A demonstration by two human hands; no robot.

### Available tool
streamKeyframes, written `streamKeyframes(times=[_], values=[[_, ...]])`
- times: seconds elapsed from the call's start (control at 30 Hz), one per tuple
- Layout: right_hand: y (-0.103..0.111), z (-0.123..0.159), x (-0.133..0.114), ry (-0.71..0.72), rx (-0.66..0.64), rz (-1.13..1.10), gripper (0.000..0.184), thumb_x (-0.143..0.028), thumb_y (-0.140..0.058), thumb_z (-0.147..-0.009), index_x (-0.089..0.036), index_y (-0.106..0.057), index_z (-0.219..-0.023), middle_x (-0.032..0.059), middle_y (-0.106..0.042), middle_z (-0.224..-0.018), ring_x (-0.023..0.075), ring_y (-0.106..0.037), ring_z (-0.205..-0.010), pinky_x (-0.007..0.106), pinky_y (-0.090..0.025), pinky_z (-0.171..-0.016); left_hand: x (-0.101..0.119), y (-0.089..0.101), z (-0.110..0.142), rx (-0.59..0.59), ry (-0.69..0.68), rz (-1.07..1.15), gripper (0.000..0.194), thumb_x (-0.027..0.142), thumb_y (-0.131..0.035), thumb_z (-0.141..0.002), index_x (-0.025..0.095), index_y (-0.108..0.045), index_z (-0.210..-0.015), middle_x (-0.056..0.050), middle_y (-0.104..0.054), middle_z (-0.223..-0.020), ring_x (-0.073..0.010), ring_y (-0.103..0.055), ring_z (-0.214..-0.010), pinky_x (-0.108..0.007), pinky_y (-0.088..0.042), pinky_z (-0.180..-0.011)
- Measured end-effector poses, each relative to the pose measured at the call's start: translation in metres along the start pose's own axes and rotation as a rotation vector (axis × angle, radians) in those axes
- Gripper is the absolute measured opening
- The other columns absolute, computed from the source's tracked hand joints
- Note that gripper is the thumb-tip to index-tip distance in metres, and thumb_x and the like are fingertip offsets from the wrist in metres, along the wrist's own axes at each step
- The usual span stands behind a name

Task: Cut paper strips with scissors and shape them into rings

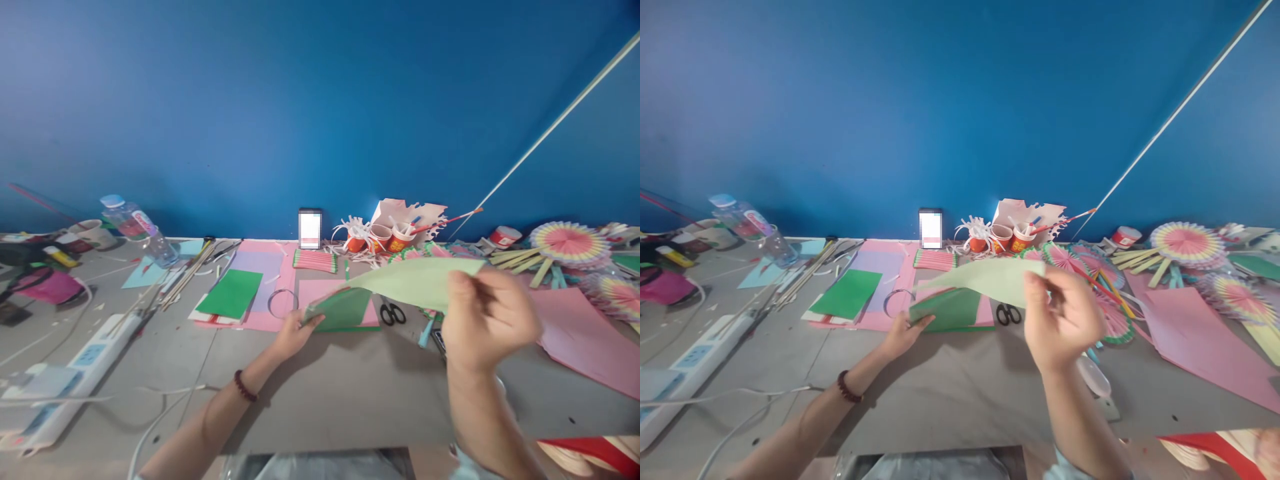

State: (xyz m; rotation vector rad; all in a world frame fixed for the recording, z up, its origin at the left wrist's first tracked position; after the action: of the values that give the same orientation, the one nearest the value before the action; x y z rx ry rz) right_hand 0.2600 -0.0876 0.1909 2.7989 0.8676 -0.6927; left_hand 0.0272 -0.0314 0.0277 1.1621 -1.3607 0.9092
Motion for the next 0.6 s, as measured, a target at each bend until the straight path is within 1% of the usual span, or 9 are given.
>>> streamKeyframes(times=[0.03,0.1,0.2,0.3,0.37,0.43,0.5,0.53,0.6], values=[[0.001,-0.002,0.005,-0.036,0.089,0.012,0.009,-0.029,-0.068,-0.079,-0.019,-0.065,-0.079,0.0006,-0.062,-0.069,0.0154,-0.058,-0.062,0.029,-0.046,-0.059,0.002,0.003,-0.002,0.062,0.003,0.047,0.023,0.032,-0.069,-0.074,0.016,-0.072,-0.089,-0.008,-0.073,-0.095,-0.0261,-0.064,-0.095,-0.035,-0.05,-0.087],[0.002,-0.005,0.016,-0.133,0.157,0.002,0.016,-0.036,-0.066,-0.08,-0.019,-0.064,-0.078,0.0005,-0.059,-0.069,0.0157,-0.057,-0.063,0.029,-0.046,-0.059,0.007,0.012,-0.006,0.231,0.021,0.148,0.025,0.031,-0.074,-0.069,0.016,-0.072,-0.088,-0.008,-0.073,-0.093,-0.0248,-0.065,-0.094,-0.033,-0.052,-0.085],[-0.002,0.0,0.036,-0.313,0.107,-0.077,0.023,-0.042,-0.067,-0.077,-0.019,-0.063,-0.077,-0.0005,-0.058,-0.068,0.015,-0.056,-0.062,0.029,-0.045,-0.06,0.012,0.031,-0.014,0.527,0.092,0.328,0.027,0.031,-0.079,-0.064,0.016,-0.072,-0.085,-0.005,-0.073,-0.084,-0.0203,-0.068,-0.081,-0.028,-0.055,-0.075],[-0.01,0.015,0.056,-0.495,0.029,-0.152,0.027,-0.044,-0.07,-0.072,-0.018,-0.062,-0.075,0.0002,-0.06,-0.068,0.0152,-0.056,-0.063,0.029,-0.045,-0.062,0.018,0.051,-0.022,0.745,0.129,0.501,0.023,0.028,-0.078,-0.066,0.016,-0.07,-0.084,-0.004,-0.073,-0.082,-0.015,-0.068,-0.074,-0.025,-0.055,-0.071],[-0.017,0.03,0.069,-0.618,0.015,-0.216,0.028,-0.045,-0.069,-0.072,-0.019,-0.062,-0.077,0.0013,-0.062,-0.073,0.0156,-0.057,-0.066,0.029,-0.046,-0.064,0.02,0.062,-0.027,0.869,0.137,0.626,0.02,0.022,-0.075,-0.071,0.017,-0.068,-0.089,-0.004,-0.073,-0.086,-0.014,-0.068,-0.076,-0.025,-0.055,-0.073],[-0.025,0.047,0.081,-0.723,-0.01,-0.238,0.028,-0.046,-0.067,-0.074,-0.019,-0.061,-0.08,0.0016,-0.062,-0.075,0.0157,-0.057,-0.068,0.029,-0.046,-0.064,0.018,0.07,-0.031,0.958,0.144,0.693,0.017,0.019,-0.07,-0.076,0.017,-0.067,-0.092,-0.005,-0.073,-0.088,-0.0145,-0.068,-0.078,-0.027,-0.056,-0.073],[-0.033,0.063,0.092,-0.81,-0.06,-0.258,0.029,-0.047,-0.066,-0.073,-0.019,-0.061,-0.082,0.0012,-0.062,-0.074,0.0152,-0.056,-0.066,0.029,-0.045,-0.062,0.014,0.075,-0.033,1.008,0.149,0.698,0.013,0.017,-0.066,-0.08,0.016,-0.066,-0.093,-0.006,-0.072,-0.091,-0.0137,-0.067,-0.079,-0.026,-0.056,-0.073],[-0.036,0.07,0.097,-0.838,-0.104,-0.283,0.029,-0.047,-0.066,-0.074,-0.02,-0.061,-0.082,0.0013,-0.062,-0.075,0.015,-0.056,-0.066,0.029,-0.045,-0.063,0.011,0.077,-0.034,1.021,0.155,0.686,0.012,0.016,-0.064,-0.082,0.016,-0.066,-0.093,-0.006,-0.072,-0.092,-0.013,-0.067,-0.079,-0.025,-0.056,-0.072],[-0.042,0.082,0.103,-0.835,-0.166,-0.281,0.029,-0.047,-0.065,-0.073,-0.019,-0.061,-0.081,0.0015,-0.063,-0.074,0.0149,-0.055,-0.065,0.028,-0.044,-0.062,0.005,0.078,-0.035,1.005,0.174,0.643,0.011,0.016,-0.062,-0.082,0.016,-0.066,-0.093,-0.005,-0.071,-0.091,-0.0116,-0.067,-0.075,-0.023,-0.055,-0.07]])
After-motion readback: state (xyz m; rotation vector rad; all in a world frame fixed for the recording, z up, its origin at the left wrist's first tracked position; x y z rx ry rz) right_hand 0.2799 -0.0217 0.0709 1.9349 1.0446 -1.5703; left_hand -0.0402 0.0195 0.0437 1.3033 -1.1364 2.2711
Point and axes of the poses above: each hand's wrist, its own z-axis away from the middle knuckle, its own y-axis out of the back of the hand, x = y × z, the point moved 1 cm from there along -z, towards the middle knuckle
